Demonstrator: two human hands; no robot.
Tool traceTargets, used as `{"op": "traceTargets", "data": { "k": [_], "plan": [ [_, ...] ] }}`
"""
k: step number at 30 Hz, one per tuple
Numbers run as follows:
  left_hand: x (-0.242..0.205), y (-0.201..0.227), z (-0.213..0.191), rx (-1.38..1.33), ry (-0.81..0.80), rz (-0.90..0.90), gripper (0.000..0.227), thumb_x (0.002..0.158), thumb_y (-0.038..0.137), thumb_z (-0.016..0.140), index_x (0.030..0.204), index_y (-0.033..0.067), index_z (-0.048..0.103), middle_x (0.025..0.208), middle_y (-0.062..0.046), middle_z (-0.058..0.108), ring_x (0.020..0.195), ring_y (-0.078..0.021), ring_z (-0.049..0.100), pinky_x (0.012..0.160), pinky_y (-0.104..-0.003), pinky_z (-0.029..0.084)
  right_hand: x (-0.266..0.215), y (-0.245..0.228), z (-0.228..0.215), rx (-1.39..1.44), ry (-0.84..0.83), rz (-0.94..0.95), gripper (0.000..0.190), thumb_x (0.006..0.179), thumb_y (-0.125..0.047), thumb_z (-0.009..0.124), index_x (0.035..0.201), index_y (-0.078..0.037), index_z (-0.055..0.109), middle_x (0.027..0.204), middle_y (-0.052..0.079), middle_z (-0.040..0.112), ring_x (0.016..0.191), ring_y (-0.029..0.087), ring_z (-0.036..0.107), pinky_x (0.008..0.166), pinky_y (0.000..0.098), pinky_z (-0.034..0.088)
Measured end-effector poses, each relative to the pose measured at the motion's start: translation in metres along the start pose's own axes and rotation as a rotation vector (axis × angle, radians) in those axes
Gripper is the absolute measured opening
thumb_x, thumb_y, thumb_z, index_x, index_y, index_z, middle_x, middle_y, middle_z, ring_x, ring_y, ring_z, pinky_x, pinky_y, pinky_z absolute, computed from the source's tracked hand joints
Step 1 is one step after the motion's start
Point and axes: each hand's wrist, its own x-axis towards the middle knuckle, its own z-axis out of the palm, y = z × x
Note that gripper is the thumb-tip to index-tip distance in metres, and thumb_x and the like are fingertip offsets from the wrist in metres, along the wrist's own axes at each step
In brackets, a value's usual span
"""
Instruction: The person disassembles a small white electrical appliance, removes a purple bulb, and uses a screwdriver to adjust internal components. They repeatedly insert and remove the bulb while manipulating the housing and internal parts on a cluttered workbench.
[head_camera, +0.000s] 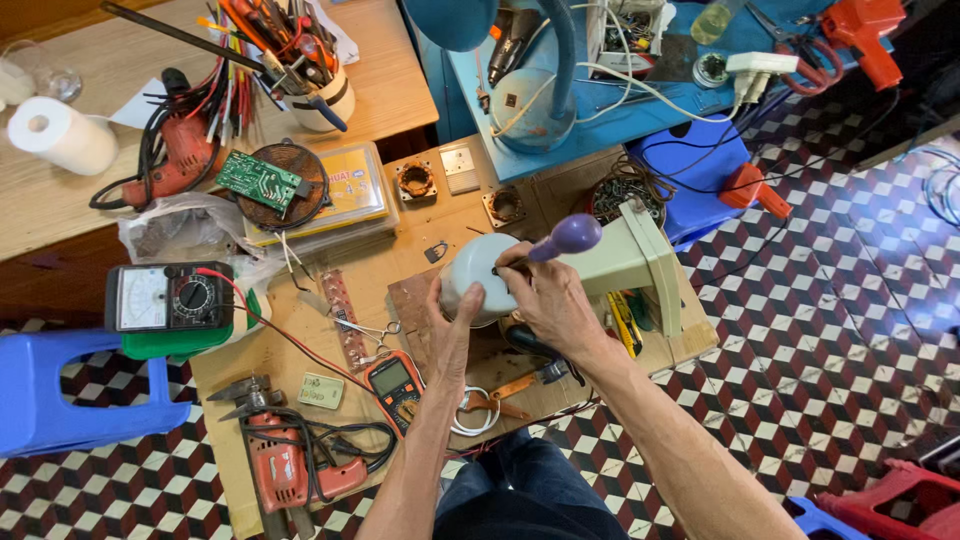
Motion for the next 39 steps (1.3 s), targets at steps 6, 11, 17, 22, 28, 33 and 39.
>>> {"op": "traceTargets", "data": {
  "k": [6,11,17,22,28,33,39],
  "plan": [
    [0.072,-0.013,-0.035,-0.093,-0.022,-0.057,0.076,0.099,0.067,0.044,0.139,0.0039,0.059,0.128,-0.01,0.067,0.12,-0.0207,0.06,0.103,-0.039,0.046,0.004,-0.019,-0.014,-0.186,0.063,-0.169,0.023,0.09,-0.002,0.06,0.112,-0.002,0.067,0.118,0.011,0.058,0.105,0.03,0.061,0.085,0.0432,0.052],
    [0.147,0.002,-0.041,0.293,-0.448,0.15,0.054,0.102,0.047,0.047,0.123,0.0064,0.074,0.113,-0.007,0.077,0.104,-0.0171,0.068,0.096,-0.031,0.051,0.005,-0.035,-0.016,-0.112,0.051,-0.024,0.023,0.089,-0.004,0.061,0.111,-0.005,0.069,0.118,0.009,0.058,0.104,0.028,0.061,0.085,0.0428,0.052],
    [0.191,0.009,-0.043,0.41,-0.741,0.005,0.047,0.096,0.046,0.056,0.119,0.0108,0.077,0.095,-0.002,0.071,0.084,-0.012,0.062,0.072,-0.03,0.052,0.009,-0.06,-0.01,-0.058,0.103,0.203,0.023,0.09,-0.005,0.061,0.112,-0.003,0.069,0.116,0.011,0.062,0.102,0.027,0.065,0.086,0.0403,0.052],
    [0.226,0.012,-0.033,0.558,-0.85,-0.074,0.039,0.087,0.047,0.071,0.104,0.013,0.08,0.077,0.002,0.067,0.067,-0.0087,0.059,0.053,-0.026,0.051,0.014,-0.075,0.005,0.095,0.171,0.601,0.018,0.094,-0.012,0.063,0.109,-0.006,0.069,0.105,0.009,0.069,0.089,0.023,0.07,0.081,0.0367,0.054],
    [0.241,0.024,0.001,0.765,-0.959,-0.156,0.045,0.079,0.054,0.083,0.085,0.0097,0.077,0.067,0.001,0.065,0.057,-0.011,0.062,0.051,-0.029,0.052,0.016,-0.082,0.032,0.195,0.359,0.818,0.016,0.096,-0.008,0.062,0.11,-0.001,0.064,0.103,0.013,0.067,0.093,0.022,0.069,0.082,0.0339,0.055],
    [0.241,0.036,0.01,0.831,-1.011,-0.087,0.035,0.076,0.048,0.081,0.079,0.014,0.081,0.066,0.0,0.069,0.053,-0.011,0.06,0.05,-0.032,0.05,0.009,-0.074,0.047,0.162,0.413,0.783,0.013,0.095,-0.001,0.061,0.107,0.0,0.064,0.107,0.015,0.067,0.095,0.023,0.068,0.078,0.0329,0.056],
    [0.232,0.041,0.004,0.755,-0.962,-0.017,0.031,0.078,0.042,0.079,0.077,0.0108,0.08,0.06,-0.001,0.067,0.05,-0.0127,0.059,0.048,-0.033,0.05,0.0,-0.068,0.053,0.197,0.455,0.726,0.015,0.094,0.003,0.06,0.108,0.001,0.06,0.109,0.016,0.069,0.094,0.021,0.072,0.078,0.0306,0.058]
  ]
}}
